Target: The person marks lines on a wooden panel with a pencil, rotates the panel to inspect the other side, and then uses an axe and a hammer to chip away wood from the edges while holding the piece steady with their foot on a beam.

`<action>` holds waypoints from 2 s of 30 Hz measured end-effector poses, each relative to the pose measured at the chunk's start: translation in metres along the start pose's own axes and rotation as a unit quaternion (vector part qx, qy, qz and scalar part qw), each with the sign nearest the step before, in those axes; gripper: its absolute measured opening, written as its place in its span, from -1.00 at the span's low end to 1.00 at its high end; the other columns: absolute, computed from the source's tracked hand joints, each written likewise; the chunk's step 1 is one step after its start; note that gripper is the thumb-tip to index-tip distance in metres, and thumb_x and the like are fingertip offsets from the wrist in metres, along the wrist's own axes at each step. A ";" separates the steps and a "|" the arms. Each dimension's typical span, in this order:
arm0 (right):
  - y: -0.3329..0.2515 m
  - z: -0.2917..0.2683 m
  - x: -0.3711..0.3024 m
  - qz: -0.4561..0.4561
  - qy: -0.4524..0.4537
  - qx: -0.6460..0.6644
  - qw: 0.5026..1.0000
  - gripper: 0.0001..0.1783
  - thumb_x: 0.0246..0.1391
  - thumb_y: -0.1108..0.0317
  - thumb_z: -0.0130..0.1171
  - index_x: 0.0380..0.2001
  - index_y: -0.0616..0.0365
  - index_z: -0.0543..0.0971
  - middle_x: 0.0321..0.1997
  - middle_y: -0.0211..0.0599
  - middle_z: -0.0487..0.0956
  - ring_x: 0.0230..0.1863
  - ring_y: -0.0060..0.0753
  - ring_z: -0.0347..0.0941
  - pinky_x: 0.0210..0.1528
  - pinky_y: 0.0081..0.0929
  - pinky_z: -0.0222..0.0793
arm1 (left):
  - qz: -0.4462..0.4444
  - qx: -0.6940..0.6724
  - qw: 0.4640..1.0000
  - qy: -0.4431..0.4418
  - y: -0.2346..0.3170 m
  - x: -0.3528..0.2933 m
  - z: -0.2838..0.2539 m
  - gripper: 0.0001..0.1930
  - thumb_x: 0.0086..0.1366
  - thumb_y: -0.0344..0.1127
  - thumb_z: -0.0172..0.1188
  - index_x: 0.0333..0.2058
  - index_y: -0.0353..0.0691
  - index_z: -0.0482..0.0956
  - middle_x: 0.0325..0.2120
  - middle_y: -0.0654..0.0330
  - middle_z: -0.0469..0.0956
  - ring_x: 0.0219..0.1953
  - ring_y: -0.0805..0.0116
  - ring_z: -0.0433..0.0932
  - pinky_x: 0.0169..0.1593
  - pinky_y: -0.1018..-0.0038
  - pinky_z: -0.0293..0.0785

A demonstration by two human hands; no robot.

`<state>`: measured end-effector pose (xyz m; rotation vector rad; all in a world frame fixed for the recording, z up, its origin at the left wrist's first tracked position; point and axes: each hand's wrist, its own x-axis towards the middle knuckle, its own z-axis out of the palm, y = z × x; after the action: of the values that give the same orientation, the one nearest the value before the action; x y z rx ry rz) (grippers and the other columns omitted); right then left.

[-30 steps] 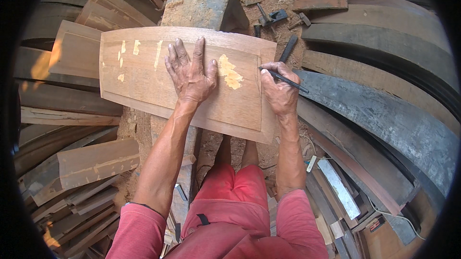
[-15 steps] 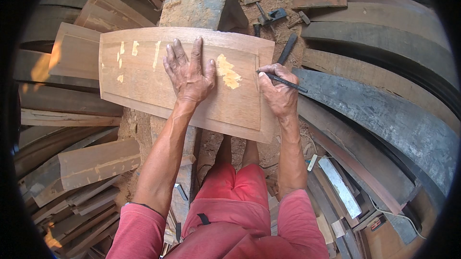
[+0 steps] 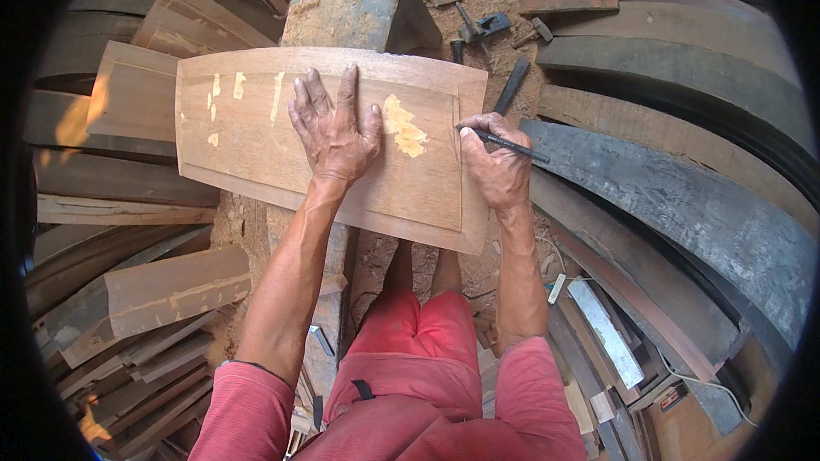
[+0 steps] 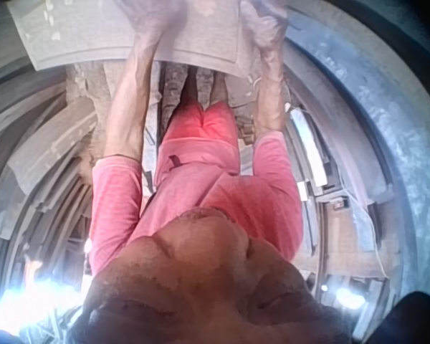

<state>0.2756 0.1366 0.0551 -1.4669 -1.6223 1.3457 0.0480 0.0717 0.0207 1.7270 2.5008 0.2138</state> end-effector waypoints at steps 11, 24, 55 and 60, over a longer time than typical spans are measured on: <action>0.001 -0.007 -0.003 -0.021 -0.030 -0.022 0.999 -0.84 0.05 0.45 0.22 -0.34 0.35 0.66 -0.40 -0.19 0.66 -0.36 -0.44 0.57 -0.23 -0.45 0.48 | 0.003 0.012 1.000 0.005 0.001 0.001 -0.001 -0.30 0.35 0.07 0.11 0.44 0.17 0.20 0.42 -0.39 -0.02 0.48 -0.41 -0.15 0.44 -0.26 -0.25; 0.002 -0.009 -0.003 -0.016 -0.042 -0.018 0.999 -0.83 0.02 0.44 0.22 -0.37 0.35 0.66 -0.42 -0.17 0.64 -0.38 -0.41 0.57 -0.27 -0.44 0.47 | 0.003 0.009 1.000 0.003 0.000 0.001 0.000 -0.31 0.36 0.08 0.09 0.44 0.16 0.21 0.41 -0.40 -0.02 0.48 -0.39 -0.16 0.45 -0.25 -0.28; 0.009 -0.021 -0.010 0.008 -0.097 0.025 0.995 -0.86 0.03 0.42 0.22 -0.39 0.27 0.65 -0.43 -0.31 0.63 -0.40 -0.50 0.51 -0.30 -0.47 0.42 | 0.008 0.004 1.000 0.004 0.001 0.002 -0.002 -0.29 0.34 0.03 0.12 0.44 0.15 0.21 0.41 -0.40 -0.02 0.48 -0.41 -0.16 0.45 -0.24 -0.29; 0.045 -0.044 -0.046 0.102 0.003 0.289 0.952 -0.84 0.18 0.30 0.28 -0.37 0.18 0.61 -0.33 -0.38 0.62 -0.31 -0.61 0.47 -0.23 -0.50 0.40 | 0.004 0.009 1.000 0.003 0.001 -0.001 -0.002 -0.30 0.34 0.02 0.11 0.44 0.11 0.21 0.41 -0.42 -0.01 0.47 -0.45 -0.13 0.45 -0.24 -0.29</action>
<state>0.3432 0.1019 0.0380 -1.2848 -0.9574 1.7402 0.0487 0.0710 0.0231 1.7461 2.5065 0.1983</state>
